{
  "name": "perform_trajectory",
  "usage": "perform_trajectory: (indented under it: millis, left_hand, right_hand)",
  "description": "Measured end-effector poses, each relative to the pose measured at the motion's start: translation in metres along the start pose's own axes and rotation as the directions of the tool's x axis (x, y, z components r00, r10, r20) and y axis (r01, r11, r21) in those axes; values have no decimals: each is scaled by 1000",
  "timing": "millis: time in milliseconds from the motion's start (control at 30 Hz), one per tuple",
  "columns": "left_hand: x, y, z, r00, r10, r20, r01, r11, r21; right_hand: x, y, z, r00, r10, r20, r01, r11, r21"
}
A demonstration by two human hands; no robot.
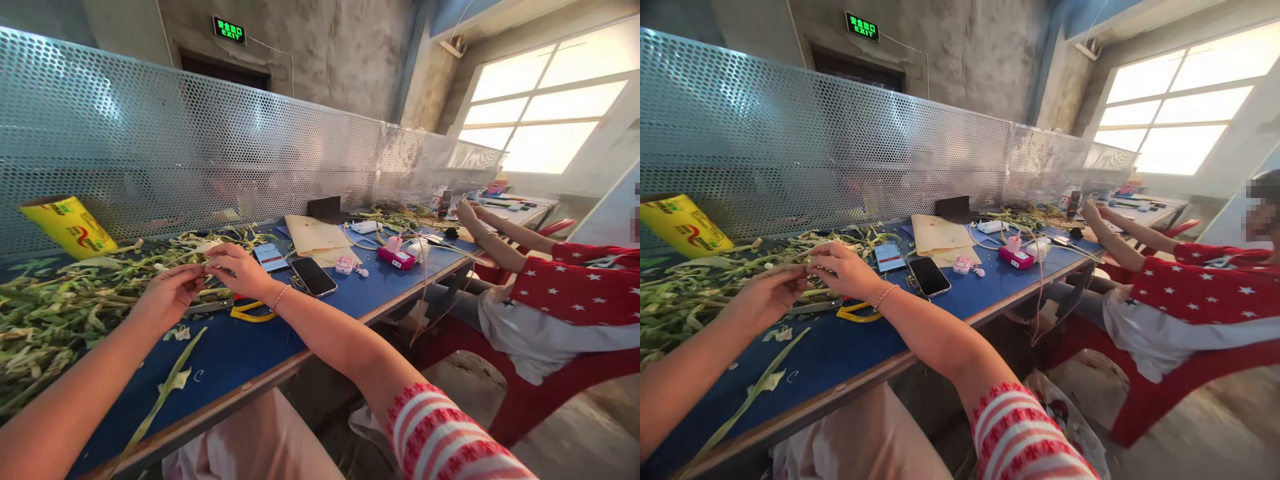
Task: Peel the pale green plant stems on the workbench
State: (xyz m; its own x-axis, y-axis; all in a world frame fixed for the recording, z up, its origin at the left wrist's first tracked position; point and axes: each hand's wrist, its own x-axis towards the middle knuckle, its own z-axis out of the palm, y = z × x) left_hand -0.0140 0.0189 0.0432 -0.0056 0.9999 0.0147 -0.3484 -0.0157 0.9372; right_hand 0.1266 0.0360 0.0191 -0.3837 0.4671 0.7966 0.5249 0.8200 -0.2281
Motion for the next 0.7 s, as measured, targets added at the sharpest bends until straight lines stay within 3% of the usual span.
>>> perform_trajectory:
  millis: [167,433,700]
  left_hand:
    - [2,-2,-3,997,70,17,-71,997,44]
    - [-1,-8,-1,989,125,81,-139,972,189]
    - [0,-9,-5,963,215,162,-268,820,506]
  right_hand:
    - [2,-1,-2,999,-11,39,9,999,51]
    - [0,-2,-1,993,117,11,-118,986,116]
    - [0,3,8,961,276,-4,-269,939,216]
